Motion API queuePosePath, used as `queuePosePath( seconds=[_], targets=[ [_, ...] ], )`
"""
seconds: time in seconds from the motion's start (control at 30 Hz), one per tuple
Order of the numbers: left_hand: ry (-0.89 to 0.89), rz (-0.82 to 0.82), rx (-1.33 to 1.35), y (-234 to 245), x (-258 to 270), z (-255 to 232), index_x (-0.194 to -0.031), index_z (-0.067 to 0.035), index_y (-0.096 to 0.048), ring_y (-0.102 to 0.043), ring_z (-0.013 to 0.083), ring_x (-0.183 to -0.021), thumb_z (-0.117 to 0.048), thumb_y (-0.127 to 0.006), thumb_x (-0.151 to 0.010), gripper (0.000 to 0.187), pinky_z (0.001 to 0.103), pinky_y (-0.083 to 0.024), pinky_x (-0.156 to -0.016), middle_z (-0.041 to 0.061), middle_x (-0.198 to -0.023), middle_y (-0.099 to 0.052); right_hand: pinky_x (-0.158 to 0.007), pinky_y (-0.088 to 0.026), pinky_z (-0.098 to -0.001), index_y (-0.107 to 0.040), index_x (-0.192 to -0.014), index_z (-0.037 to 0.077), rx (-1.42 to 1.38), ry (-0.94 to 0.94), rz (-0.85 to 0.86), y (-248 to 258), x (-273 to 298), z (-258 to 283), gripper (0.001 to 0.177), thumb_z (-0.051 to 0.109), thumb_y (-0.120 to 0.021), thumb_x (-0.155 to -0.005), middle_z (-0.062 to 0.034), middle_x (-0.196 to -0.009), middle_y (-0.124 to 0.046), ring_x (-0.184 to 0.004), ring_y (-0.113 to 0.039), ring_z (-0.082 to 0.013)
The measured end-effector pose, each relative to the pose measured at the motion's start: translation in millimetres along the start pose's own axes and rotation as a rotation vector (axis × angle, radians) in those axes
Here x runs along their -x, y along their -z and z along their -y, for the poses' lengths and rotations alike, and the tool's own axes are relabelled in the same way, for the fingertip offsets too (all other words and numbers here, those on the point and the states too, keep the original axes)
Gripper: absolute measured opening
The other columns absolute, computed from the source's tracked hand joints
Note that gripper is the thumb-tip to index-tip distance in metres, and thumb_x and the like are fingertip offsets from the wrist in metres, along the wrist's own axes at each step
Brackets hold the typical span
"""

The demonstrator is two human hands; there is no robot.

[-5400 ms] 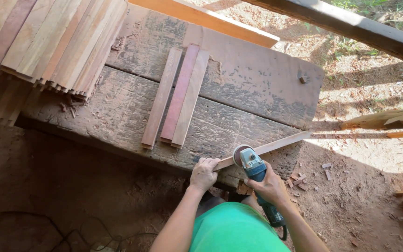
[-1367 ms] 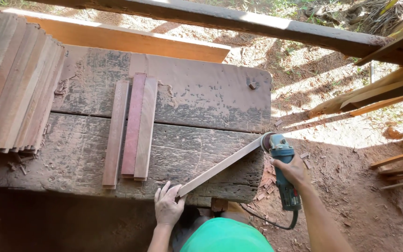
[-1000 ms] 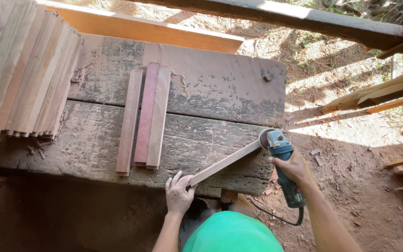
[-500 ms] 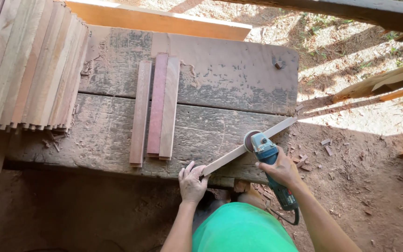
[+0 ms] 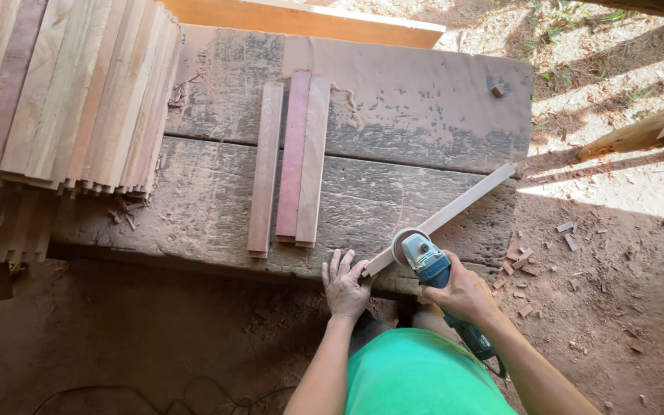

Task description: Sanding the surface and edges of a wooden plank using a handheld angle grinder equipped with a sanding disc.

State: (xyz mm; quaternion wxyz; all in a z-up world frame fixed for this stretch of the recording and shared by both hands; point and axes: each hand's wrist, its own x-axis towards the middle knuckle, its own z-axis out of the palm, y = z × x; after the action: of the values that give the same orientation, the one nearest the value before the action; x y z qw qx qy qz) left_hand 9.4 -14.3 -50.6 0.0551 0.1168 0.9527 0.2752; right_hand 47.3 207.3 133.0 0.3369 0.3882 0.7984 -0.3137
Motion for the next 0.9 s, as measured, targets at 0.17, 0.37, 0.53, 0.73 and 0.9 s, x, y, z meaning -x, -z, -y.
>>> queuePosePath(
  seconds=[0.17, 0.37, 0.53, 0.73, 0.9],
  targets=[
    [0.003, 0.0, 0.035, -3.5, -1.6, 4.4, -0.108, -0.039, -0.075, -0.039, 0.0193, -0.148, -0.05, -0.075, -0.079, 0.031, 0.05, -0.023, -0.123, -0.013, -0.141, -0.062, -0.104, -0.052, -0.0491, -0.042, -0.147, 0.04, 0.071, 0.034, 0.046, -19.8, 13.3, 15.9, 0.094, 0.063, -0.081, -0.065, -0.0194, -0.122, -0.073, -0.123, -0.067, -0.0366],
    [0.019, 0.031, 0.072, 6.8, -2.0, 2.7, -0.108, -0.041, -0.073, -0.038, 0.018, -0.149, -0.052, -0.07, -0.081, 0.029, 0.049, -0.022, -0.125, -0.014, -0.141, -0.061, -0.103, -0.053, -0.0459, -0.04, -0.144, 0.045, 0.176, 0.068, 0.05, -43.9, 18.2, 20.1, 0.091, 0.068, -0.078, -0.065, -0.0109, -0.119, -0.075, -0.121, -0.069, -0.0311],
    [-0.011, 0.041, 0.056, 7.5, -2.7, 3.4, -0.107, -0.041, -0.072, -0.039, 0.0162, -0.148, -0.05, -0.07, -0.08, 0.029, 0.048, -0.025, -0.124, -0.015, -0.14, -0.061, -0.102, -0.053, -0.0487, -0.043, -0.144, 0.04, 0.133, 0.115, 0.04, -41.9, 24.8, 23.4, 0.089, 0.062, -0.081, -0.066, -0.0148, -0.118, -0.075, -0.12, -0.069, -0.0338],
    [-0.154, -0.061, -0.012, 11.1, -1.3, -1.7, -0.115, -0.028, -0.071, -0.043, 0.0285, -0.143, -0.041, -0.071, -0.08, 0.037, 0.054, -0.022, -0.121, -0.003, -0.138, -0.062, -0.075, -0.063, -0.0401, -0.042, -0.147, 0.024, -0.013, 0.187, -0.041, -5.9, 16.0, 8.4, 0.086, 0.039, -0.078, -0.07, -0.0104, -0.104, -0.078, -0.085, -0.078, -0.0281],
    [-0.152, -0.06, -0.048, 9.4, 1.1, -2.6, -0.116, -0.026, -0.07, -0.043, 0.0294, -0.143, -0.039, -0.074, -0.08, 0.038, 0.057, -0.021, -0.122, -0.006, -0.135, -0.065, -0.066, -0.068, -0.0332, -0.029, -0.153, 0.018, -0.152, 0.061, -0.036, 34.1, -12.3, -17.8, 0.091, 0.033, -0.075, -0.076, -0.0127, -0.107, -0.071, -0.077, -0.075, -0.0244]
  ],
)
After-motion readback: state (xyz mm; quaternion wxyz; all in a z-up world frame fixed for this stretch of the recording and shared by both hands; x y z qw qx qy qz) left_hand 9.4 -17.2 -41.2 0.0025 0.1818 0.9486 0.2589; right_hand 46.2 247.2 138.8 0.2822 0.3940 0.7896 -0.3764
